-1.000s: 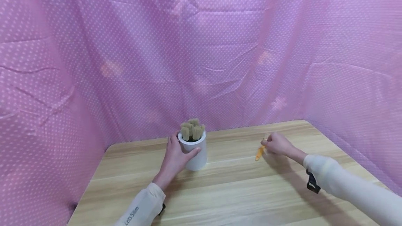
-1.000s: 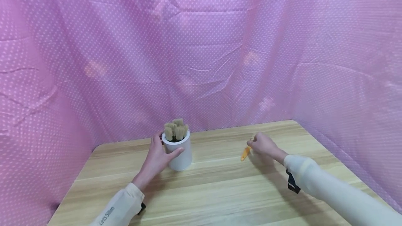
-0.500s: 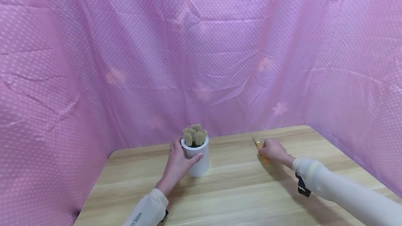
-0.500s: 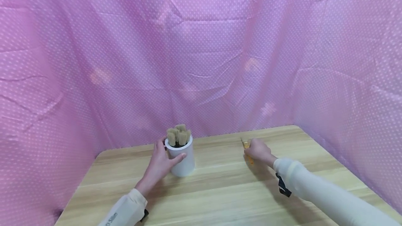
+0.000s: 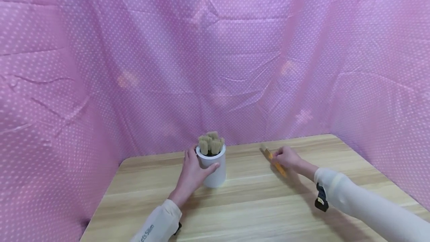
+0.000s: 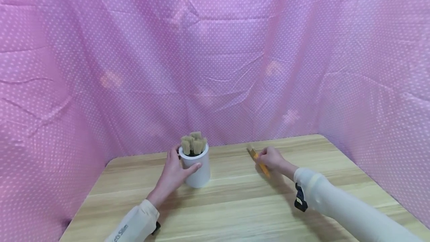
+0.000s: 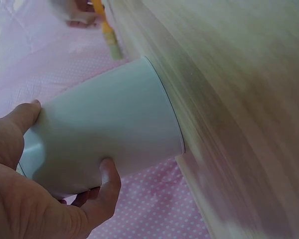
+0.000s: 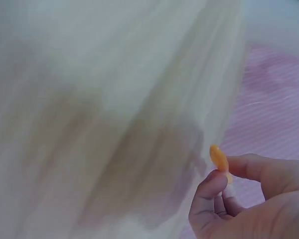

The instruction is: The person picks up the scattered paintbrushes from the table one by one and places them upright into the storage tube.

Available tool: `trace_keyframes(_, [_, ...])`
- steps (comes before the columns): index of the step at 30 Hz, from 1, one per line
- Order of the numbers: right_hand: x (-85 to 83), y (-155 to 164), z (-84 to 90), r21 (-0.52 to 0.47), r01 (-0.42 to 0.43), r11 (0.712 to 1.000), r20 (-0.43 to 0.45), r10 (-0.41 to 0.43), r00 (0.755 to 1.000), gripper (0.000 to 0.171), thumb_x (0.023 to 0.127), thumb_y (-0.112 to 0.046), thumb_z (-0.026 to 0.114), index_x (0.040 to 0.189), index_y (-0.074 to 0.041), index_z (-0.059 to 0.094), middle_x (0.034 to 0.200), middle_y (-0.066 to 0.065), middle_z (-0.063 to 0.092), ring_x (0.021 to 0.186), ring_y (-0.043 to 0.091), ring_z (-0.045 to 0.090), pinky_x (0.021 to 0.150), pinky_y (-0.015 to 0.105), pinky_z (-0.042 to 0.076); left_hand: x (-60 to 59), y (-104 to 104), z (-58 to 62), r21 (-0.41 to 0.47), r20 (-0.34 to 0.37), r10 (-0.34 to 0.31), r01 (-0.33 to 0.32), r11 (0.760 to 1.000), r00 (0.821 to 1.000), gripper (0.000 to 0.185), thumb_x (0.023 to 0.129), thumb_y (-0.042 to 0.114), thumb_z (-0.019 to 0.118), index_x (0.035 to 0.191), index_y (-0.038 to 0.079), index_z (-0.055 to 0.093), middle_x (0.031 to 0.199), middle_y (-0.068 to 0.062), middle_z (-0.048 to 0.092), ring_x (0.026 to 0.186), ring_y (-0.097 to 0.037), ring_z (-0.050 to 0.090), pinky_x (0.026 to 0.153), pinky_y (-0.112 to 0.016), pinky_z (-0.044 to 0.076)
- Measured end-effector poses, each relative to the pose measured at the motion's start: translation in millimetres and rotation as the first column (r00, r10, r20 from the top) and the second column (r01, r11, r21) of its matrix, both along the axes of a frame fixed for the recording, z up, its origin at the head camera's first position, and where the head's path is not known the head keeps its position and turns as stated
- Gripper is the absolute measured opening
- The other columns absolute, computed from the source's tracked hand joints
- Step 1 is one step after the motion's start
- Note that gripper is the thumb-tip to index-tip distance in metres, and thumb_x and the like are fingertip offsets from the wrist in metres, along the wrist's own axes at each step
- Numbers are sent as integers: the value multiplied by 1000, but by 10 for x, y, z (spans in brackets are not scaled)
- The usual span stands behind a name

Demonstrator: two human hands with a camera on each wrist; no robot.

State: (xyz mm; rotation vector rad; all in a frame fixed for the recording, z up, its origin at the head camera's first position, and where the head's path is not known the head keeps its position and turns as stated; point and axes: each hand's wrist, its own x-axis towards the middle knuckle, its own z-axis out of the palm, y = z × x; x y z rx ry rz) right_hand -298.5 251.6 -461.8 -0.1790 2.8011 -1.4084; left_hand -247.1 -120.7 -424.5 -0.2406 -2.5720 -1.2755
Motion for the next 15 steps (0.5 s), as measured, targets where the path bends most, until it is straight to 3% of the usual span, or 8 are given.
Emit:
trace_keyframes(3, [18,-123,159,-120,-21,993,59,28,998,16,91,-1,67,103,9,62,93,14,65,80,24,61,71,38,58,-8,-5,18,-4,-9,2,-2,1000,1000,106,79,50,86,153,3,26,142,-17,39,135,-35,40,110,-56,38])
trace_keyframes(7, [40,-344,392,-261,-72,963,73,94,993,24,94,-1,66,112,11,56,97,16,64,82,24,61,78,44,59,-12,-16,32,-2,-12,8,-8,1000,1000,106,79,50,87,153,3,27,141,-17,40,135,-35,40,109,-56,38])
trace_keyframes(11, [104,-552,611,-351,-125,928,44,150,988,28,93,-1,71,114,11,55,97,15,64,84,25,65,80,41,60,7,-9,19,5,-16,10,-10,1000,1000,106,78,50,88,152,3,28,141,-18,41,134,-36,41,108,-56,39])
trace_keyframes(15, [187,-775,853,-377,-204,904,-44,202,978,29,91,-3,75,112,9,58,100,17,65,89,28,68,84,43,59,27,3,8,1,0,17,-17,1000,1000,108,76,50,88,153,4,28,142,-17,40,135,-35,40,109,-55,39])
